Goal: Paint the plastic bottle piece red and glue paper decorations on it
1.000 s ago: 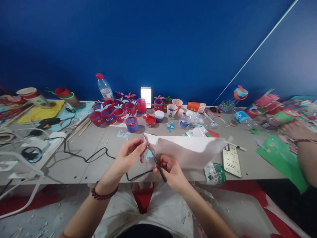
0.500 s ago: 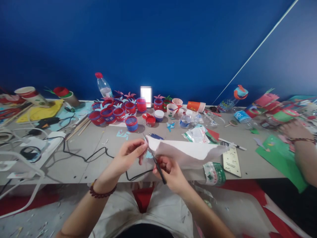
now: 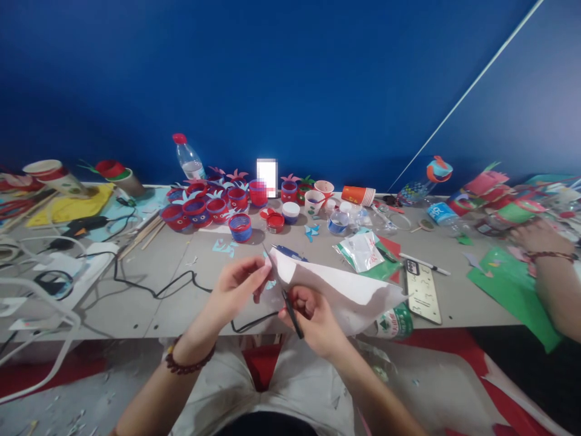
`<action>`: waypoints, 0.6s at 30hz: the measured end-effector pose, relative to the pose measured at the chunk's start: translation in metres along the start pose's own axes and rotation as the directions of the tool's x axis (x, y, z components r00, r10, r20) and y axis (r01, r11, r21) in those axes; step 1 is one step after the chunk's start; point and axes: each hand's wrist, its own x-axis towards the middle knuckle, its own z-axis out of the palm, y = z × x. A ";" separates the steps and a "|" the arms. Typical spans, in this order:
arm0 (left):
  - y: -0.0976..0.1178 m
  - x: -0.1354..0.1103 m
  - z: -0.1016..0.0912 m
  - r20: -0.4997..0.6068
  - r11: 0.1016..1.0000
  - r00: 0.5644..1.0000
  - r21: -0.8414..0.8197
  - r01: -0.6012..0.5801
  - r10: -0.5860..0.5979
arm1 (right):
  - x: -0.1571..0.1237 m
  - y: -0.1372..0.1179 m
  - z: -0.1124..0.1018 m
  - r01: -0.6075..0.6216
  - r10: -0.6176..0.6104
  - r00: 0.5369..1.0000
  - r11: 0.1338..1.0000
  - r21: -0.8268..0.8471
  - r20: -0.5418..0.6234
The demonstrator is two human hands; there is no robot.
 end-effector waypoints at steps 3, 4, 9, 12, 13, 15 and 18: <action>-0.006 -0.004 0.006 -0.041 0.998 0.997 0.019 -0.061 0.061 | -0.001 -0.001 0.002 0.014 -0.014 1.000 1.000 -0.008 0.001; -0.007 -0.003 0.006 -0.041 0.997 0.996 0.023 -0.077 0.078 | -0.002 -0.003 0.002 0.014 -0.014 1.000 1.000 -0.013 0.003; -0.001 0.000 -0.001 0.070 0.992 0.994 0.086 -0.096 0.090 | -0.005 -0.019 0.002 -0.003 0.003 1.000 1.000 -0.029 -0.030; 0.006 0.002 -0.006 0.138 0.988 0.986 0.109 -0.110 0.094 | -0.006 -0.026 0.002 0.008 -0.009 0.999 0.999 -0.033 -0.048; 0.008 0.003 -0.008 0.163 0.988 0.982 0.110 -0.110 0.091 | -0.007 -0.027 0.002 -0.004 0.002 0.999 0.999 -0.035 -0.044; 0.011 0.005 -0.012 0.204 0.988 0.976 0.115 -0.105 0.080 | -0.007 -0.029 0.000 -0.048 0.046 0.998 0.998 -0.043 -0.040; 0.014 0.010 -0.019 0.257 0.984 0.965 0.146 -0.102 0.062 | -0.006 -0.031 -0.006 -0.112 0.107 0.992 0.991 -0.069 -0.070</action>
